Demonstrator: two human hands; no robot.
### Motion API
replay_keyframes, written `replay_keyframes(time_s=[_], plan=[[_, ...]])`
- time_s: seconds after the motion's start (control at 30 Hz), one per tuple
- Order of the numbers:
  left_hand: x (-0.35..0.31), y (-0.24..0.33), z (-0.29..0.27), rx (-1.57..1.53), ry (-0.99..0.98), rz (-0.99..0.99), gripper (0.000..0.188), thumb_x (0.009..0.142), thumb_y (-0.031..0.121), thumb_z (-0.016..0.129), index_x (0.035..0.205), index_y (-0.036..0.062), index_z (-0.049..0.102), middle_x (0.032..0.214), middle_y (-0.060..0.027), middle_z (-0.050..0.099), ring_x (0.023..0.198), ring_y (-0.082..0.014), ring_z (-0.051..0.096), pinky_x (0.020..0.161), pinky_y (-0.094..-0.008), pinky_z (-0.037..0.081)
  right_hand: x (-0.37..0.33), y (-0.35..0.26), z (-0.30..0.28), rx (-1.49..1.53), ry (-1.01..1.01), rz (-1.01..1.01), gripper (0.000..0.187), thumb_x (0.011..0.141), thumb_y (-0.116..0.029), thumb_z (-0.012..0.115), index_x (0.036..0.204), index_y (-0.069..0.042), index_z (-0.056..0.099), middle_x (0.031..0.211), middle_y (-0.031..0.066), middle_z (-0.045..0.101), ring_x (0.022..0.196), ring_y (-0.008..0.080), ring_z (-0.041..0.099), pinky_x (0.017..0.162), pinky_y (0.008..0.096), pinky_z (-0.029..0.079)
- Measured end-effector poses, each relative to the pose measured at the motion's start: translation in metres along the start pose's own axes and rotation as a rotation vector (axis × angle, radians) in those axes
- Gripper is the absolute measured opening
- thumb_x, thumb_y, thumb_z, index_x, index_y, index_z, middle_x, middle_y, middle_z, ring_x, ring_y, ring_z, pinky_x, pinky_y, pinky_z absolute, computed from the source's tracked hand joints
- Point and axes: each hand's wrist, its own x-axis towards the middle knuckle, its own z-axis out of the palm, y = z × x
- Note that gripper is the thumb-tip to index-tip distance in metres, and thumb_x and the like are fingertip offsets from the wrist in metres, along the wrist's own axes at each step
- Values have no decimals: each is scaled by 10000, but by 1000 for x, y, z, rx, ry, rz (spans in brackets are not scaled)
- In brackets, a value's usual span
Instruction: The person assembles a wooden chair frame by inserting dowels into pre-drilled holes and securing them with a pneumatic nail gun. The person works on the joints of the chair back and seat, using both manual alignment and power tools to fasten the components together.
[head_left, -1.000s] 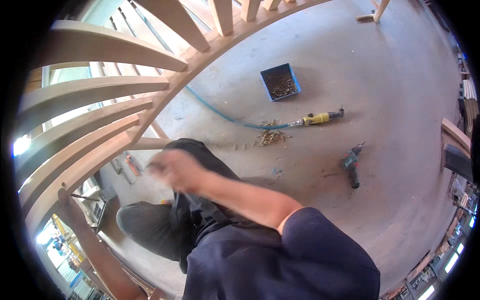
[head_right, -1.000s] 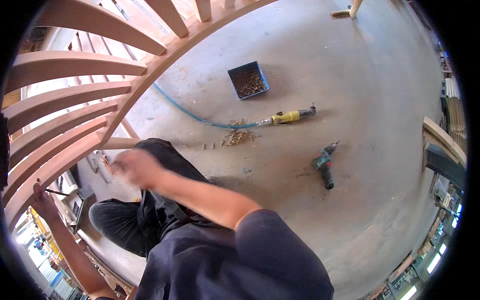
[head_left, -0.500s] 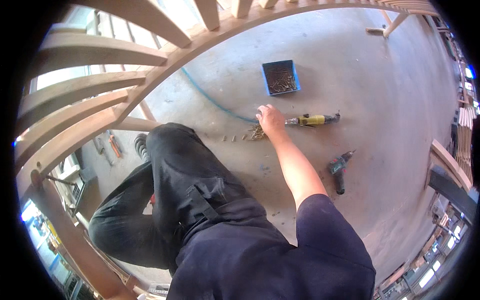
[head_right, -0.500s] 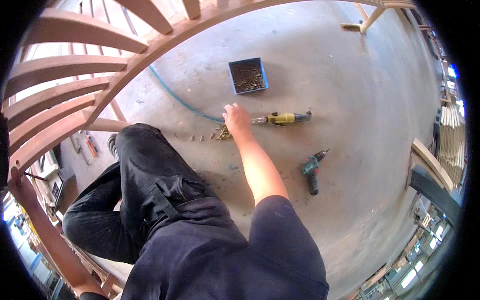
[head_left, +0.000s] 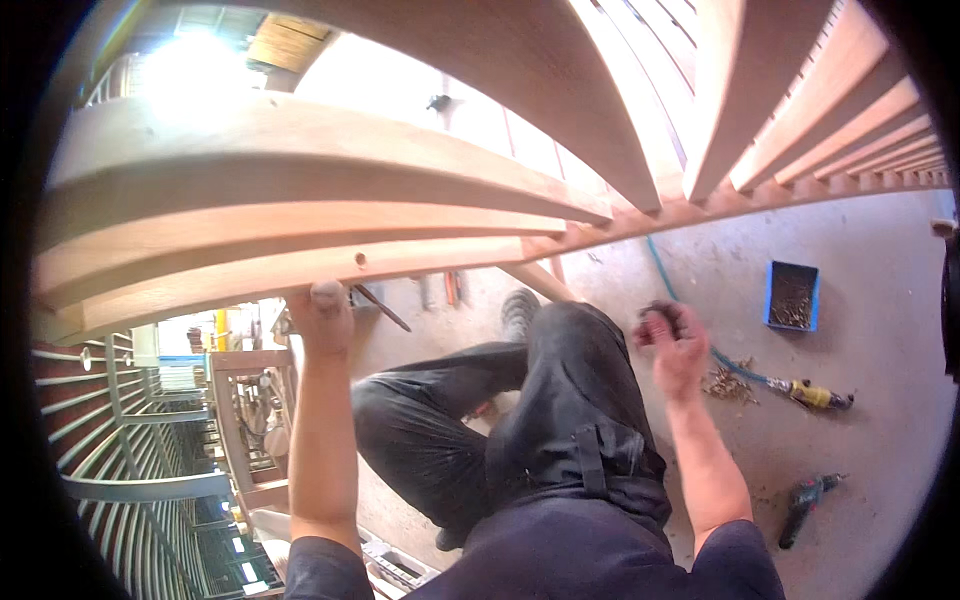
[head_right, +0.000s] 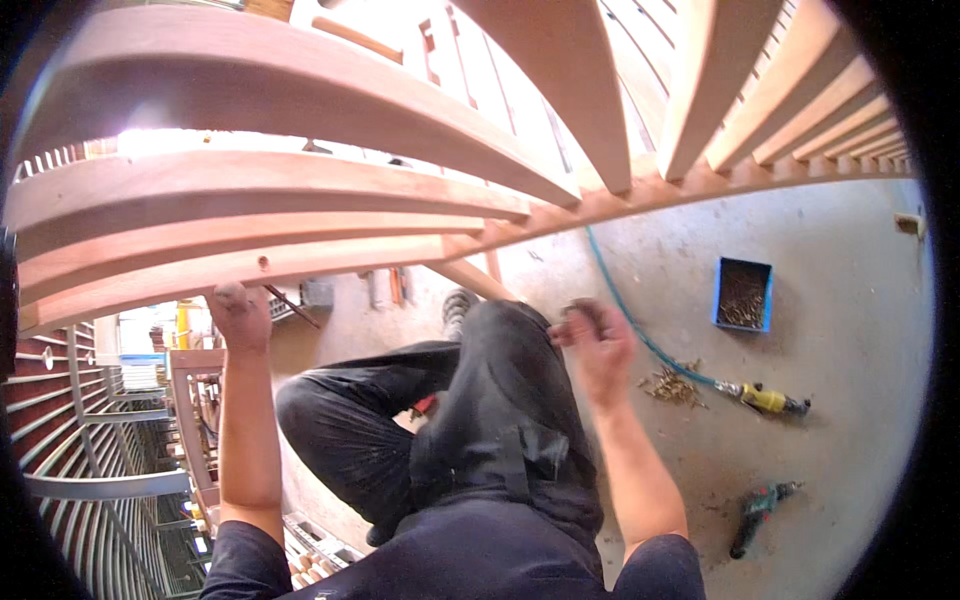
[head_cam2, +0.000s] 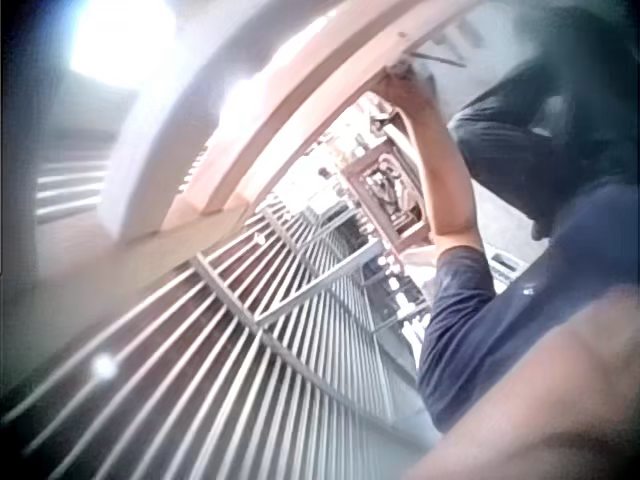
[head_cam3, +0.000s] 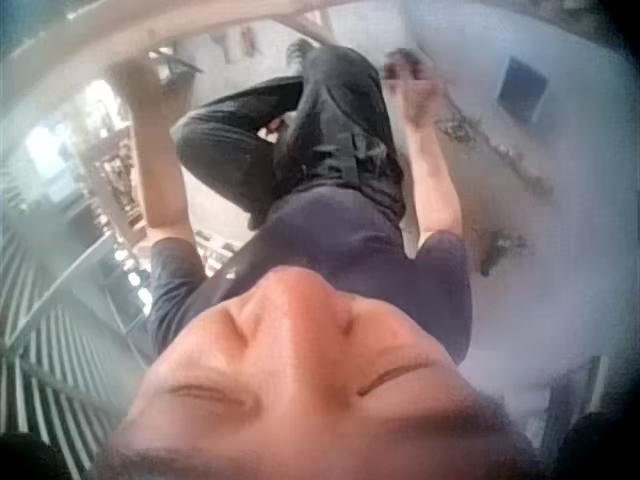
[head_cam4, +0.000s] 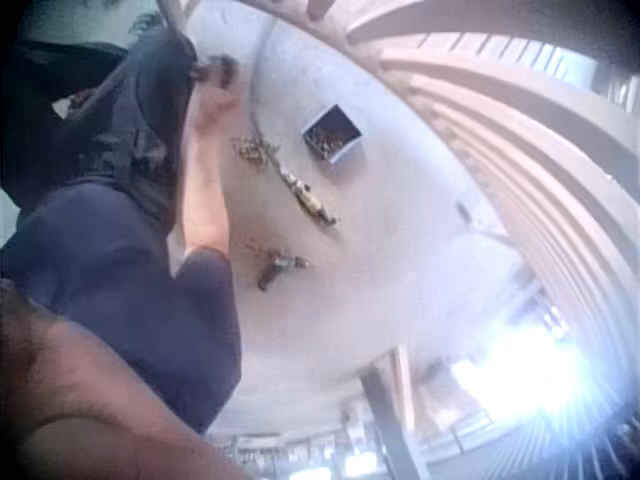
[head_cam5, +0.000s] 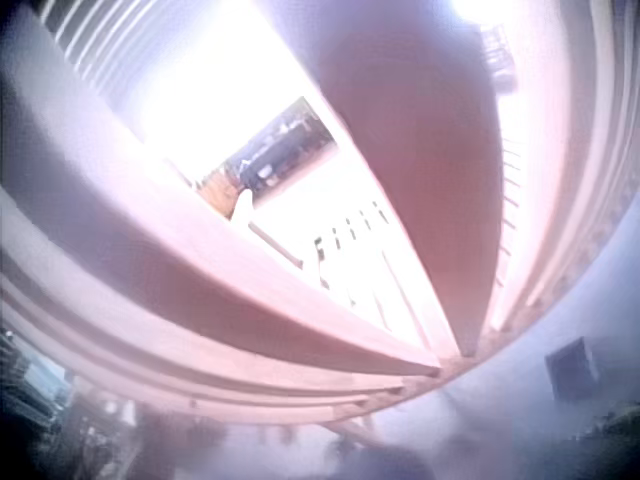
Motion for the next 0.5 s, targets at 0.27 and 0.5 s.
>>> replay_keyframes(time_s=[0.27, 0.5], plan=[[-9, -7, -2, 209, 20, 140, 274, 896, 67, 718, 1134, -23, 617, 1129, -168, 644, 1015, -296, 651, 903, -420, 519, -32, -99, 209, 873, -285, 25, 179, 946, -31, 677, 1104, 35, 625, 979, 140, 718, 850, 204, 727, 704, 301, 607], [-8, -3, -3, 82, 14, 52, 231, 894, 125, 725, 1075, 0, 654, 1060, -167, 691, 950, -328, 677, 855, -392, 538, -36, -101, 256, 705, -126, -190, 137, 890, 40, 713, 1022, 44, 677, 926, 124, 721, 763, 150, 694, 631, 248, 557]])
